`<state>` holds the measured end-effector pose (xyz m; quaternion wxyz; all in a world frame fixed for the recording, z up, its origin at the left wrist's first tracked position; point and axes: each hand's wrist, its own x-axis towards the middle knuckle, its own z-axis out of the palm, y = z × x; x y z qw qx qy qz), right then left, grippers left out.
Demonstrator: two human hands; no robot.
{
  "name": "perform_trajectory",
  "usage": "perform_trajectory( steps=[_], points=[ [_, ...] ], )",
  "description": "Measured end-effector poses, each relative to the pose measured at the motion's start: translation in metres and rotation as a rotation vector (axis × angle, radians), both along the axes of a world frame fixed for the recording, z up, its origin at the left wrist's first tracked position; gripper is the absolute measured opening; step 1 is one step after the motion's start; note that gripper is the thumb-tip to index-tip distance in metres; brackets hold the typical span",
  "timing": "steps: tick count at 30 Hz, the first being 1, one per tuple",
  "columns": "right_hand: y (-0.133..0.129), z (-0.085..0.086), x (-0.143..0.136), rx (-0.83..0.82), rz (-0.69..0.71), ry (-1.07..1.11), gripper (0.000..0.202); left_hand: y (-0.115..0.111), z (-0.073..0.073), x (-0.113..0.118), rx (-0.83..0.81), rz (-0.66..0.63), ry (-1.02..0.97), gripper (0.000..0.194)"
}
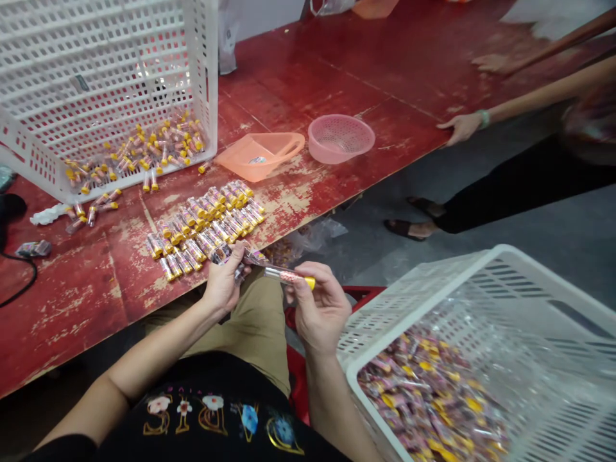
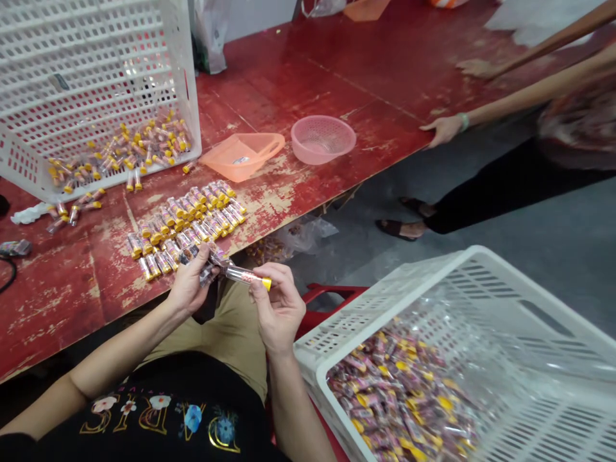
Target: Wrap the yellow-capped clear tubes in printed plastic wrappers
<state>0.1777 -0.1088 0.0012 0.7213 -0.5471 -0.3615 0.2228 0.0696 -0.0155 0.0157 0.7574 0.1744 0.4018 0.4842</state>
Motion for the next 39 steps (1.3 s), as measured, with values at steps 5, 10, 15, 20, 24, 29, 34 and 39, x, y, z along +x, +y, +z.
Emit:
perform_trajectory(
  steps=[5, 10, 15, 20, 24, 29, 34, 39],
  points=[
    [-0.002, 0.002, 0.004, -0.049, 0.118, 0.233, 0.016, 0.001, -0.007, -0.004, 0.134, -0.007, 0.034, 0.046],
    [-0.001, 0.005, 0.004, -0.055, 0.147, 0.36, 0.019, -0.001, -0.008, -0.01, 0.244, -0.071, 0.052, 0.035],
    [0.0, 0.0, 0.004, -0.059, 0.074, 0.385, 0.022, -0.003, -0.005, -0.01, 0.24, -0.109, 0.06, 0.035],
    [-0.007, -0.004, 0.003, -0.033, 0.119, 0.369, 0.025, -0.006, -0.007, -0.009, 0.216, -0.098, 0.077, 0.037],
    [-0.021, -0.006, 0.0, -0.057, 0.145, 0.262, 0.026, -0.005, -0.011, -0.011, 0.189, -0.111, 0.082, 0.038],
    [-0.035, -0.011, -0.003, -0.062, 0.145, 0.05, 0.028, -0.008, -0.009, -0.013, 0.157, -0.157, 0.08, 0.04],
    [-0.035, -0.016, -0.005, -0.093, 0.227, -0.074, 0.035, -0.017, -0.008, -0.01, 0.138, -0.272, 0.1, 0.043],
    [-0.021, -0.017, -0.01, -0.075, 0.069, -0.169, 0.035, -0.025, -0.014, -0.005, 0.154, -0.283, 0.105, 0.05]
  ],
)
